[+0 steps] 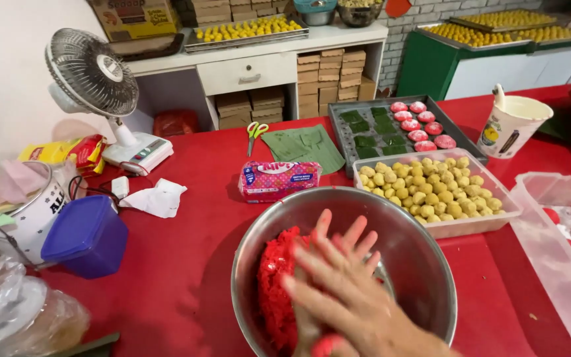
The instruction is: Manually wrapping yellow filling inside red dough to create uniform snack balls in a bakery production area.
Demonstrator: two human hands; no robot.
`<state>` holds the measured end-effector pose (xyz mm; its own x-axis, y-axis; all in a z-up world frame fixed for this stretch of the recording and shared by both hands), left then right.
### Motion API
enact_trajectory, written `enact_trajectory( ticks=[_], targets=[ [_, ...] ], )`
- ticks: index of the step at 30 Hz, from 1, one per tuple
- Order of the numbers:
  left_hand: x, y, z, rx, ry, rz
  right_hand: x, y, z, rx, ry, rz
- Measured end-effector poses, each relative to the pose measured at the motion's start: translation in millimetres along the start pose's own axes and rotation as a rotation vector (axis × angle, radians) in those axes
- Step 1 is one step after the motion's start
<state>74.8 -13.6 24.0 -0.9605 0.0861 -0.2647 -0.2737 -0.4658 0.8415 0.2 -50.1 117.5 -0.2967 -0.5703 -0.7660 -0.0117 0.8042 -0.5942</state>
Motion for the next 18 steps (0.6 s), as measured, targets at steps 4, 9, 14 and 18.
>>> enact_trajectory(
  ticks=[4,9,14,18],
  targets=[
    [2.1,6.6,-3.5,0.110,-0.027,0.011,-18.5,-10.5,19.0,0.056,0.039,0.055],
    [8.6,27.3,18.9,0.268,-0.117,0.640,19.8,5.2,71.9,-0.532,0.651,-0.013],
    [0.5,-6.3,5.0,0.237,-0.010,0.394,0.6,-12.2,54.2,-0.315,0.403,0.223],
    [-1.5,23.0,41.3,0.260,0.054,-0.035,11.4,2.6,6.3,-0.024,-0.049,0.052]
  ],
)
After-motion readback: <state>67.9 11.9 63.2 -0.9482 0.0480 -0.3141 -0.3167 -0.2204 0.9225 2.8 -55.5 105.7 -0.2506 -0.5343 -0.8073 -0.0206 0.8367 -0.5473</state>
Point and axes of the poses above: each hand's wrist, its own x-axis away from the middle knuckle, its own y-axis out of the palm, z = x × y, the point moved 8 cm from there along -x, towards the middle knuckle, and after that the axes turned 9 degrees about z, right-handed, at the moved point
